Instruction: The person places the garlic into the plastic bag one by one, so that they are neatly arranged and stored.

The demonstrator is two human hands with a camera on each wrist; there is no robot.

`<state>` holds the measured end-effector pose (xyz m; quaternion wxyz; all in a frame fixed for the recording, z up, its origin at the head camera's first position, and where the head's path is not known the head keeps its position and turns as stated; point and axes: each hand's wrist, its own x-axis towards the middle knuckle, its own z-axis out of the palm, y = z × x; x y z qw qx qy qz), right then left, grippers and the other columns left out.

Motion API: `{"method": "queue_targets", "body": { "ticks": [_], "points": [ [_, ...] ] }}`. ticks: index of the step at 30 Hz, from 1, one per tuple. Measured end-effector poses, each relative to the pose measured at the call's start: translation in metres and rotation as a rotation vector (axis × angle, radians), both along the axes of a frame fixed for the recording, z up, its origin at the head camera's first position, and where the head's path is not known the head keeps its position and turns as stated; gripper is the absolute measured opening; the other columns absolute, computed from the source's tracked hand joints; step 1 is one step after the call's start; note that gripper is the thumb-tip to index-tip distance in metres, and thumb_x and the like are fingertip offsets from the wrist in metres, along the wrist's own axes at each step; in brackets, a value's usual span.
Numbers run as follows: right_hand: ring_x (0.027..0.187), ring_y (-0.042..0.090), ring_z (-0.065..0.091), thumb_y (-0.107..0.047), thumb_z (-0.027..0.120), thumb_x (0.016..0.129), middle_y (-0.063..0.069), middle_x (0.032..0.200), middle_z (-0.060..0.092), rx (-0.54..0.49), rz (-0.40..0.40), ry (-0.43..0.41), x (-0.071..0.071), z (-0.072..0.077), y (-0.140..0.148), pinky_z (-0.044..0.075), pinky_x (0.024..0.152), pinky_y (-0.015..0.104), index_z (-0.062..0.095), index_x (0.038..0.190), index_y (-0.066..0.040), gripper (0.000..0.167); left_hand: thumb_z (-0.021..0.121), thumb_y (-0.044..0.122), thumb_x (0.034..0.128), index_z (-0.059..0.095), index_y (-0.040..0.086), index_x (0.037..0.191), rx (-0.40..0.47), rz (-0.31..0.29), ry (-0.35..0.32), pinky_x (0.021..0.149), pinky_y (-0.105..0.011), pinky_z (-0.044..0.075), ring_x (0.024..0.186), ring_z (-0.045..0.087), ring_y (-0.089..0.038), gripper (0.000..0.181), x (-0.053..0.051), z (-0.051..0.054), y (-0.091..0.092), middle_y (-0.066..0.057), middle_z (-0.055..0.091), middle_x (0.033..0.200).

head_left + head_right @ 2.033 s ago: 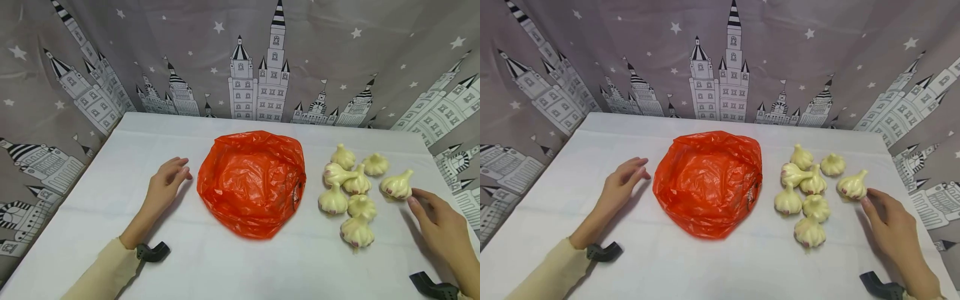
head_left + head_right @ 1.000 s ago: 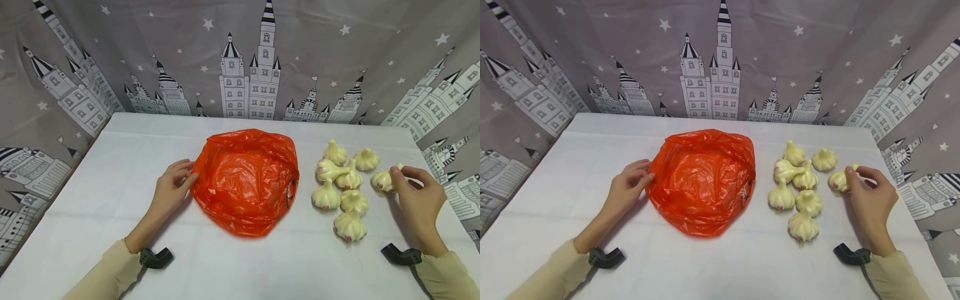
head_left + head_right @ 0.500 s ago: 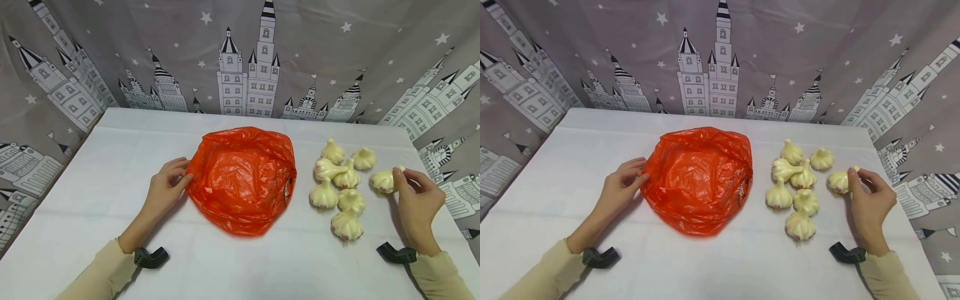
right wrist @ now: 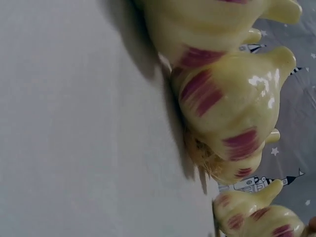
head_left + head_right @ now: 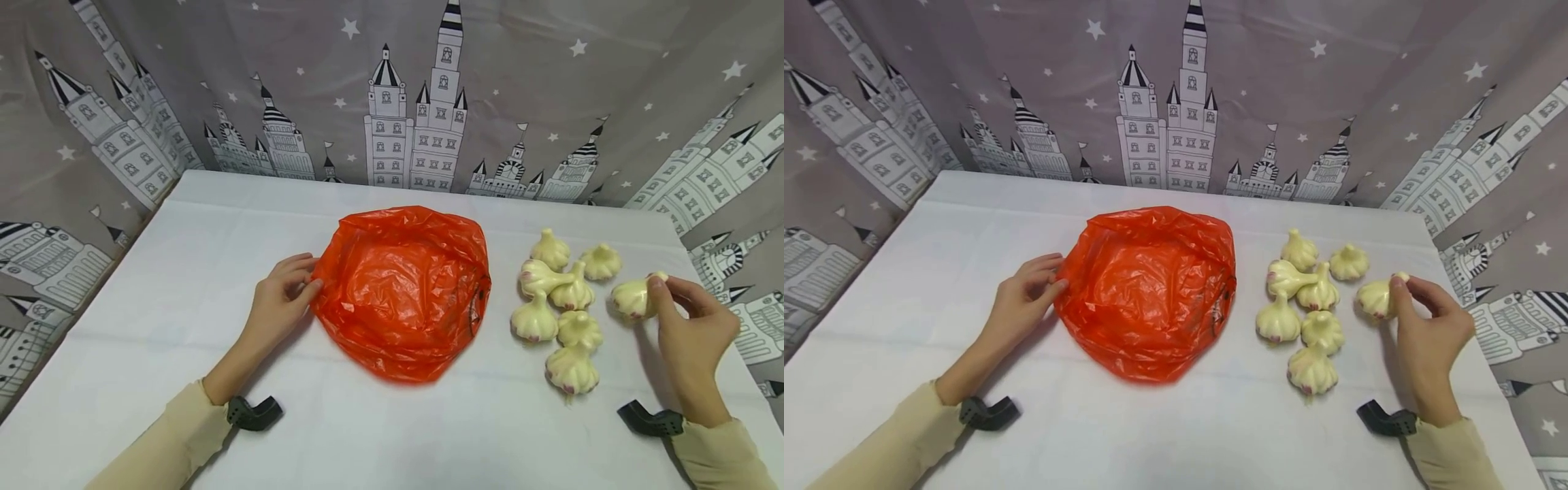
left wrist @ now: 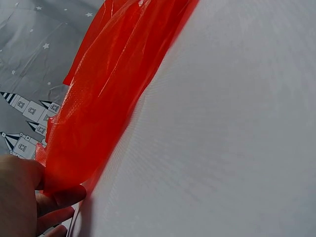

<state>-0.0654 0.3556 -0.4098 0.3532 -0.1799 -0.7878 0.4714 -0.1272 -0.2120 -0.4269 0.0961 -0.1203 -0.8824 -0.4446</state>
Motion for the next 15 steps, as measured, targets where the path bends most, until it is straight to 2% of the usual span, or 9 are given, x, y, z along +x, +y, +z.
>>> {"method": "queue_targets", "body": {
  "ticks": [1, 3, 4, 8, 9, 12, 15],
  "points": [
    [0.092, -0.003, 0.07, -0.015, 0.078, 0.094, -0.019, 0.095, 0.078, 0.024, 0.007, 0.019, 0.0, 0.003, -0.001, 0.051, 0.083, 0.009, 0.082, 0.107, -0.004, 0.017, 0.07, 0.009, 0.0993, 0.074, 0.006, 0.082, -0.001, -0.001, -0.001, 0.112, -0.019, 0.046, 0.142, 0.054, -0.031, 0.018, 0.0, 0.0, 0.0, -0.015, 0.07, 0.136],
    [0.09, -0.002, 0.07, -0.014, 0.079, 0.093, -0.018, 0.094, 0.079, 0.053, 0.014, 0.048, 0.0, 0.009, -0.004, 0.051, 0.082, 0.01, 0.082, 0.104, -0.004, 0.015, 0.07, 0.01, 0.0995, 0.075, 0.005, 0.083, -0.004, -0.004, -0.001, 0.11, -0.016, 0.046, 0.142, 0.054, -0.031, 0.018, -0.001, 0.0, 0.001, -0.015, 0.07, 0.136],
    [0.09, -0.002, 0.071, -0.014, 0.079, 0.093, -0.018, 0.094, 0.079, 0.059, 0.018, 0.058, 0.0, 0.013, -0.005, 0.051, 0.081, 0.01, 0.082, 0.103, -0.003, 0.015, 0.07, 0.01, 0.0996, 0.075, 0.005, 0.083, -0.005, -0.004, -0.002, 0.11, -0.019, 0.048, 0.142, 0.054, -0.031, 0.018, -0.001, 0.0, 0.002, -0.015, 0.07, 0.137],
    [0.09, -0.002, 0.071, -0.013, 0.079, 0.092, -0.023, 0.091, 0.077, 0.085, 0.034, 0.079, 0.0, 0.025, -0.011, 0.051, 0.084, 0.011, 0.081, 0.103, 0.002, 0.018, 0.069, 0.009, 0.0994, 0.074, 0.005, 0.082, -0.01, 0.0, -0.006, 0.113, -0.05, 0.05, 0.143, 0.053, -0.032, 0.019, -0.001, 0.0, 0.003, -0.016, 0.07, 0.137],
    [0.09, -0.002, 0.07, -0.012, 0.079, 0.093, -0.024, 0.091, 0.076, 0.093, 0.041, 0.084, -0.001, 0.028, -0.012, 0.051, 0.085, 0.012, 0.081, 0.104, 0.003, 0.019, 0.069, 0.009, 0.0993, 0.073, 0.005, 0.081, -0.008, 0.001, -0.007, 0.112, -0.054, 0.05, 0.143, 0.053, -0.033, 0.019, -0.001, 0.001, 0.003, -0.016, 0.07, 0.137],
    [0.092, -0.002, 0.07, -0.013, 0.079, 0.093, -0.028, 0.089, 0.072, 0.118, 0.054, 0.093, -0.003, 0.035, -0.017, 0.051, 0.087, 0.012, 0.08, 0.106, 0.005, 0.022, 0.069, 0.007, 0.0989, 0.073, 0.005, 0.081, -0.009, 0.008, -0.007, 0.111, -0.055, 0.05, 0.143, 0.053, -0.033, 0.019, 0.0, 0.002, 0.002, -0.016, 0.07, 0.137],
    [0.091, 0.0, 0.071, -0.012, 0.08, 0.092, -0.017, 0.092, 0.078, 0.114, 0.069, 0.118, -0.005, 0.042, -0.022, 0.052, 0.087, 0.013, 0.081, 0.103, 0.0, 0.017, 0.069, 0.007, 0.0989, 0.072, 0.005, 0.08, -0.003, 0.009, -0.009, 0.111, -0.054, 0.05, 0.142, 0.054, -0.032, 0.019, 0.0, 0.002, 0.002, -0.016, 0.07, 0.137]
  ]
}}
